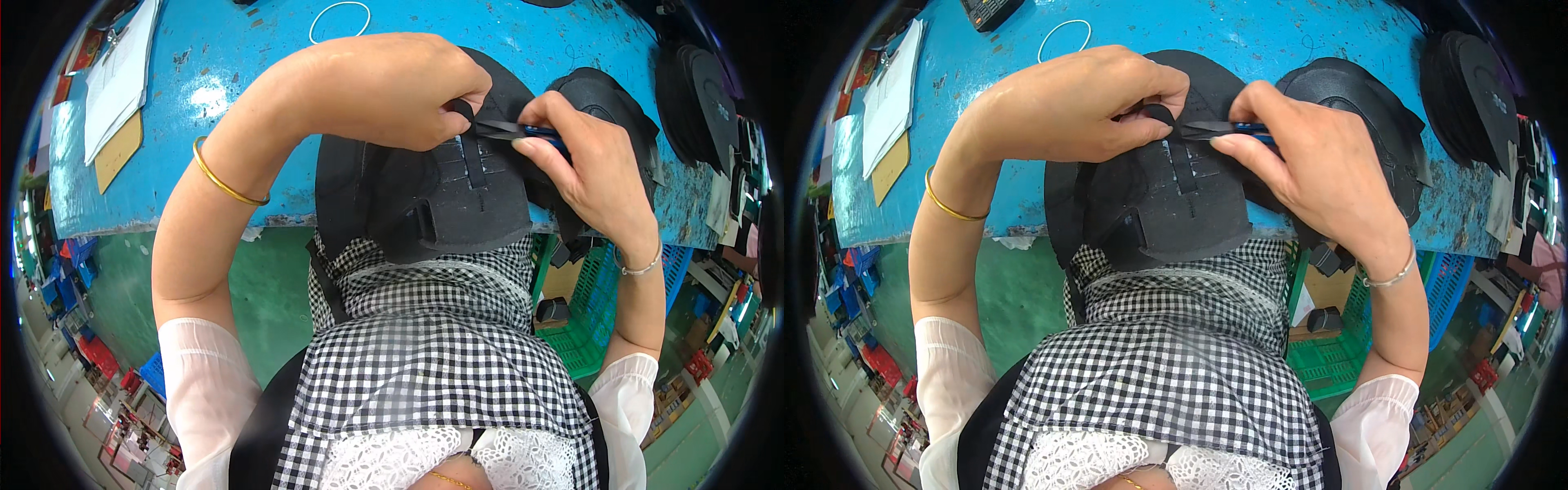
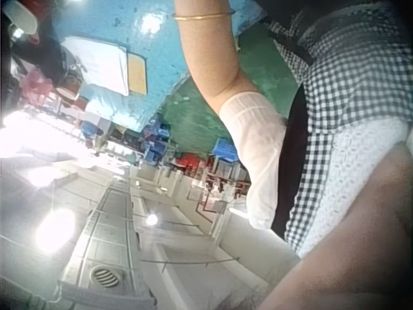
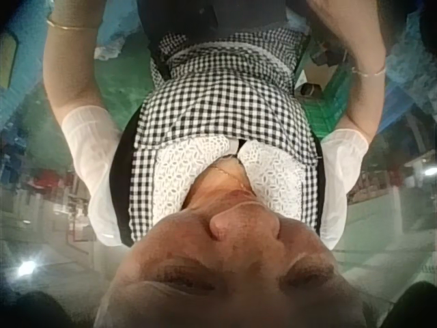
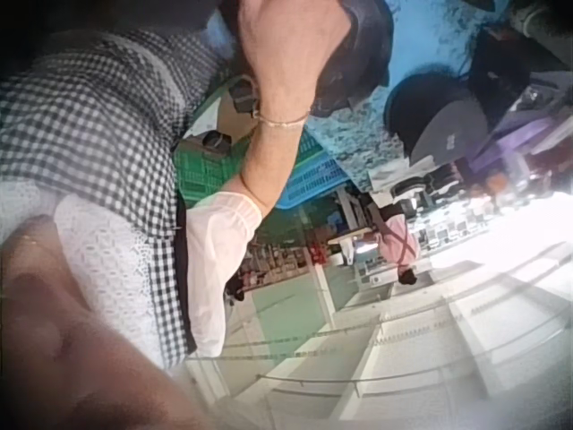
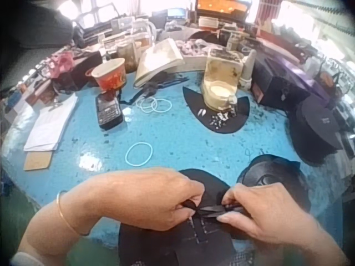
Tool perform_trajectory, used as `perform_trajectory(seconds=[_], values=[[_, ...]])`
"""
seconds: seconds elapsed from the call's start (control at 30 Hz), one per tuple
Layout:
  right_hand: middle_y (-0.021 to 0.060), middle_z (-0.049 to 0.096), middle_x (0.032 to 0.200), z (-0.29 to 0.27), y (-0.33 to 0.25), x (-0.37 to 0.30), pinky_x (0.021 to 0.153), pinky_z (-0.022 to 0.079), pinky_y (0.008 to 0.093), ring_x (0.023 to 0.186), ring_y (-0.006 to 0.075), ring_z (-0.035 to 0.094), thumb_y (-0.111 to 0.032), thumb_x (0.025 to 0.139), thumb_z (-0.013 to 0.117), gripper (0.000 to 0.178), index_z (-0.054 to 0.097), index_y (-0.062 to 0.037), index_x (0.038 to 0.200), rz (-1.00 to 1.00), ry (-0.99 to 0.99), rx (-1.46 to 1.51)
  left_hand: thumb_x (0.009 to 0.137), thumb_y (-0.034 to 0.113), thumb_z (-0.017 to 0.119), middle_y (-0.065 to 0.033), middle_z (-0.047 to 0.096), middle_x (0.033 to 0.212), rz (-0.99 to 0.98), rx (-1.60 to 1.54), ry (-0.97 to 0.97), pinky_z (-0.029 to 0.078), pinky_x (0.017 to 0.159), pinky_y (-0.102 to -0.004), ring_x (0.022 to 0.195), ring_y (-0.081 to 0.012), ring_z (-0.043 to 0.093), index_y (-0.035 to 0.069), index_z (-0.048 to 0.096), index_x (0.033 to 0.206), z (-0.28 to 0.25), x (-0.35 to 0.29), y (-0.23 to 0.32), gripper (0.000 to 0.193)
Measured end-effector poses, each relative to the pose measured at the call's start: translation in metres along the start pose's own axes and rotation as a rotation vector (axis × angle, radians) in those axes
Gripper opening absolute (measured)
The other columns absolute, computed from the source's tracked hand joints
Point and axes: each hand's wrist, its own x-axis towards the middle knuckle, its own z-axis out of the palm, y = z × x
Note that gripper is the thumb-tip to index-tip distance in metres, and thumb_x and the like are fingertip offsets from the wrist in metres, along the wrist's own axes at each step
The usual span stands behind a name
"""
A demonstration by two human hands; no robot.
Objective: The person trims excess scrap material and loose threads from shoe upper components using snips.
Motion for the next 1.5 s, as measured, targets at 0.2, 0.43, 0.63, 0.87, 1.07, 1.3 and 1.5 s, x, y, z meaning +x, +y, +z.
perform_trajectory(seconds=[0.2, 0.43, 0.63, 0.87, 1.07, 1.3, 1.5], values=[[0.0075, 0.061, 0.068, 0.006, -0.001, 0.011, 0.054, 0.045, 0.0356, 0.061, 0.0259, 0.062, -0.034, 0.090, 0.070, 0.027, 0.060, -0.0092, 0.093, -0.031, -0.090, -0.023, 0.088, 0.009, 0.063, -0.0146, 0.061, 0.078, 0.116, -0.052, 0.073, 0.047, 0.065, -0.0379, 0.072, -0.0306, 0.059, 0.001, 0.060, 0.096, 0.004, -0.002, -0.008, 0.011], [0.0067, 0.063, 0.081, -0.007, -0.034, -0.002, 0.059, 0.052, 0.0352, 0.070, 0.0237, 0.067, -0.005, 0.082, 0.067, 0.020, 0.059, -0.0078, 0.100, -0.076, -0.006, 0.008, 0.097, 0.016, 0.062, 0.0019, 0.051, 0.069, -0.044, -0.575, 0.237, 0.038, 0.053, -0.0238, 0.060, -0.0059, 0.048, 0.003, 0.060, 0.099, 0.012, -0.015, -0.016, 0.013], [0.0283, 0.067, 0.118, 0.034, -0.077, -0.018, 0.041, 0.048, 0.0256, 0.047, 0.0111, 0.059, -0.011, 0.080, 0.063, 0.039, 0.062, 0.0046, 0.116, -0.131, -0.077, -0.350, 0.094, 0.010, 0.069, 0.0034, 0.060, 0.068, -0.082, -1.093, 0.537, 0.032, 0.050, -0.0138, 0.055, 0.0007, 0.048, 0.005, 0.066, 0.094, -0.008, -0.026, -0.013, 0.006], [0.0283, 0.069, 0.111, 0.045, -0.082, -0.007, 0.038, 0.045, 0.0243, 0.044, 0.0090, 0.057, -0.009, 0.079, 0.062, 0.029, 0.063, 0.0044, 0.106, -0.134, -0.015, -0.521, 0.099, 0.020, 0.062, 0.0054, 0.052, 0.062, 0.059, -0.957, 1.015, 0.023, 0.042, -0.0161, 0.047, 0.0007, 0.039, 0.006, 0.063, 0.104, -0.036, -0.048, 0.020, 0.015], [0.0166, 0.070, 0.115, 0.035, -0.050, -0.004, 0.055, 0.056, 0.0307, 0.068, 0.0231, 0.071, -0.007, 0.082, 0.070, 0.021, 0.063, -0.0013, 0.101, -0.049, 0.118, -0.086, 0.099, 0.014, 0.061, 0.0014, 0.058, 0.064, 0.051, -0.884, 0.904, 0.028, 0.041, -0.0162, 0.044, -0.0007, 0.039, 0.005, 0.062, 0.105, -0.022, -0.052, 0.023, 0.011], [0.0019, 0.074, 0.104, -0.034, 0.020, -0.040, 0.051, 0.041, 0.0191, 0.055, 0.0019, 0.051, -0.018, 0.104, 0.053, 0.022, 0.067, -0.0021, 0.111, 0.496, 0.348, 0.544, 0.083, -0.007, 0.068, -0.0035, 0.065, 0.084, 0.297, -0.561, 0.635, 0.044, 0.058, -0.0192, 0.069, -0.0080, 0.059, -0.002, 0.066, 0.094, 0.011, -0.046, 0.056, 0.013], [0.0049, 0.074, 0.091, -0.050, 0.063, -0.070, 0.053, 0.044, 0.0237, 0.057, 0.0075, 0.058, -0.018, 0.103, 0.049, 0.019, 0.060, -0.0031, 0.109, 0.732, 0.173, 0.381, 0.086, 0.011, 0.067, -0.0175, 0.058, 0.132, 0.411, -0.265, 0.329, 0.046, 0.099, -0.0451, 0.118, -0.0307, 0.058, 0.005, 0.062, 0.095, 0.075, -0.007, 0.092, 0.012]])
